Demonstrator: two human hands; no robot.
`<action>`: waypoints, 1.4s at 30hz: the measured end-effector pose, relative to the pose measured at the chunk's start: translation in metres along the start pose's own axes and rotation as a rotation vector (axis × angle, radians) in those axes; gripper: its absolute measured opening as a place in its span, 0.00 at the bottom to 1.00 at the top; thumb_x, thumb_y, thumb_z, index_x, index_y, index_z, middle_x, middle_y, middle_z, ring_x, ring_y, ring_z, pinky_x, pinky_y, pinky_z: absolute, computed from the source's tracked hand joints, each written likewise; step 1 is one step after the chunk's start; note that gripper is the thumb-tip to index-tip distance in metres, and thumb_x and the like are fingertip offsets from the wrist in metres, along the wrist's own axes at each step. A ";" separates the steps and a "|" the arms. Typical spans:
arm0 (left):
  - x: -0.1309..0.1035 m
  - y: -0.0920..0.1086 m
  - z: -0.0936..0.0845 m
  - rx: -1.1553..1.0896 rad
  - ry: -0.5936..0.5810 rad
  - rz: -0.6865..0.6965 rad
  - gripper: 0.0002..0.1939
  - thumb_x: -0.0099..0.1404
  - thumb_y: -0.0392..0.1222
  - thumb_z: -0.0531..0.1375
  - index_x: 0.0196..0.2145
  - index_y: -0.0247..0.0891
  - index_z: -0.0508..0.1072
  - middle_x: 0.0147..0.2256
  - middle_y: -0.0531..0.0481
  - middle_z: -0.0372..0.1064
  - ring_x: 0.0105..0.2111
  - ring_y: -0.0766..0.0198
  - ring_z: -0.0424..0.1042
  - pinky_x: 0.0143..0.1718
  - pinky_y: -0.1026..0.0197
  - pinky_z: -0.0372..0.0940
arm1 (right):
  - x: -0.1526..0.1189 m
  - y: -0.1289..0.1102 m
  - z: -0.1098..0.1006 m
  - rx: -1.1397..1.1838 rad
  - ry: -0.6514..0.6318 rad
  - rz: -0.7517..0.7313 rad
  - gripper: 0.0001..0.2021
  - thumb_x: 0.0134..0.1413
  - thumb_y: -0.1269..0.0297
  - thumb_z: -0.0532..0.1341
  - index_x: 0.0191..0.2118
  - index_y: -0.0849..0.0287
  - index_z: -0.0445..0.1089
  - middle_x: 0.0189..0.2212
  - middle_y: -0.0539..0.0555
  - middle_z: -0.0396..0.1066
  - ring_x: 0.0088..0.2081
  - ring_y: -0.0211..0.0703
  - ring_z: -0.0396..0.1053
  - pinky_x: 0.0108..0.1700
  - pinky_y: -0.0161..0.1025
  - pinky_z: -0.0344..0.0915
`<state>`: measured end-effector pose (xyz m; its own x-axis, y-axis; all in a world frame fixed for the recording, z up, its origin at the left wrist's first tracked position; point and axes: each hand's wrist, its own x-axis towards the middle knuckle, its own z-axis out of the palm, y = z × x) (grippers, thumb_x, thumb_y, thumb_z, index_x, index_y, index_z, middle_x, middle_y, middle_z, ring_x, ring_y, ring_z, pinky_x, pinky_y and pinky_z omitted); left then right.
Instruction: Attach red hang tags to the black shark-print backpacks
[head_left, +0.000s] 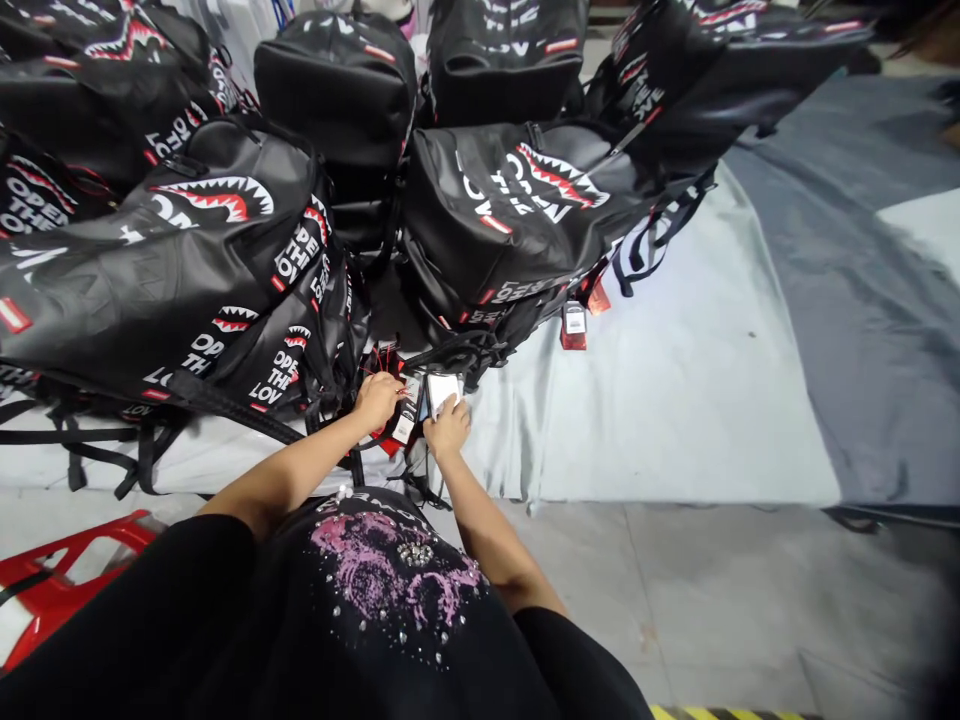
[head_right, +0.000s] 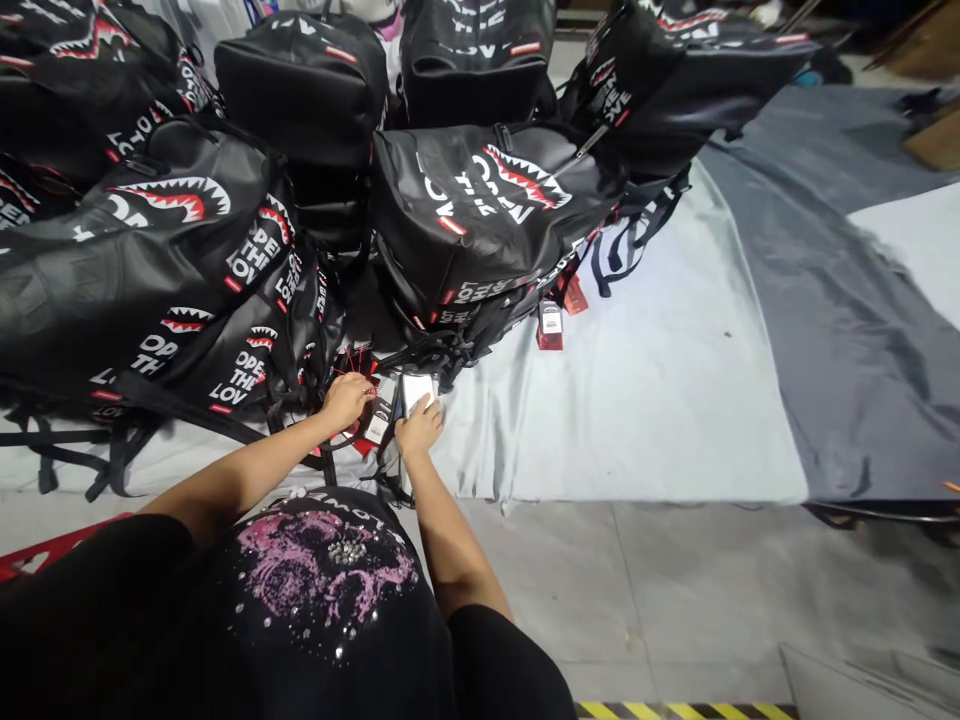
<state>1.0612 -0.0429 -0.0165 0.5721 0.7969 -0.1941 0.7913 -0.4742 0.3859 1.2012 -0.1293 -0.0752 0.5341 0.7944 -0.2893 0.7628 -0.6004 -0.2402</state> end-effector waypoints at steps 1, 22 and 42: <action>-0.002 -0.002 -0.004 -0.028 0.012 -0.024 0.11 0.68 0.39 0.54 0.41 0.36 0.76 0.45 0.46 0.70 0.52 0.57 0.62 0.56 0.54 0.52 | -0.001 0.000 0.004 -0.007 0.011 0.002 0.40 0.53 0.59 0.59 0.68 0.68 0.46 0.64 0.67 0.43 0.58 0.60 0.52 0.57 0.50 0.52; -0.002 -0.028 0.005 -0.227 -0.043 0.034 0.12 0.66 0.35 0.54 0.41 0.39 0.76 0.48 0.51 0.71 0.56 0.60 0.61 0.58 0.54 0.49 | -0.008 -0.007 0.018 -0.181 0.036 0.101 0.44 0.52 0.57 0.61 0.70 0.62 0.42 0.50 0.67 0.57 0.49 0.56 0.60 0.50 0.49 0.56; 0.024 0.063 0.025 -0.253 0.267 -0.250 0.11 0.68 0.40 0.54 0.39 0.35 0.76 0.42 0.47 0.72 0.48 0.59 0.68 0.53 0.58 0.61 | 0.064 0.269 -0.062 -0.135 0.043 0.127 0.43 0.53 0.55 0.61 0.69 0.68 0.43 0.47 0.69 0.61 0.46 0.59 0.63 0.47 0.49 0.60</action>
<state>1.1303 -0.0627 -0.0192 0.2677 0.9600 -0.0827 0.8015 -0.1742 0.5720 1.4628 -0.2341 -0.1011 0.6418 0.7183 -0.2686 0.7290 -0.6802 -0.0770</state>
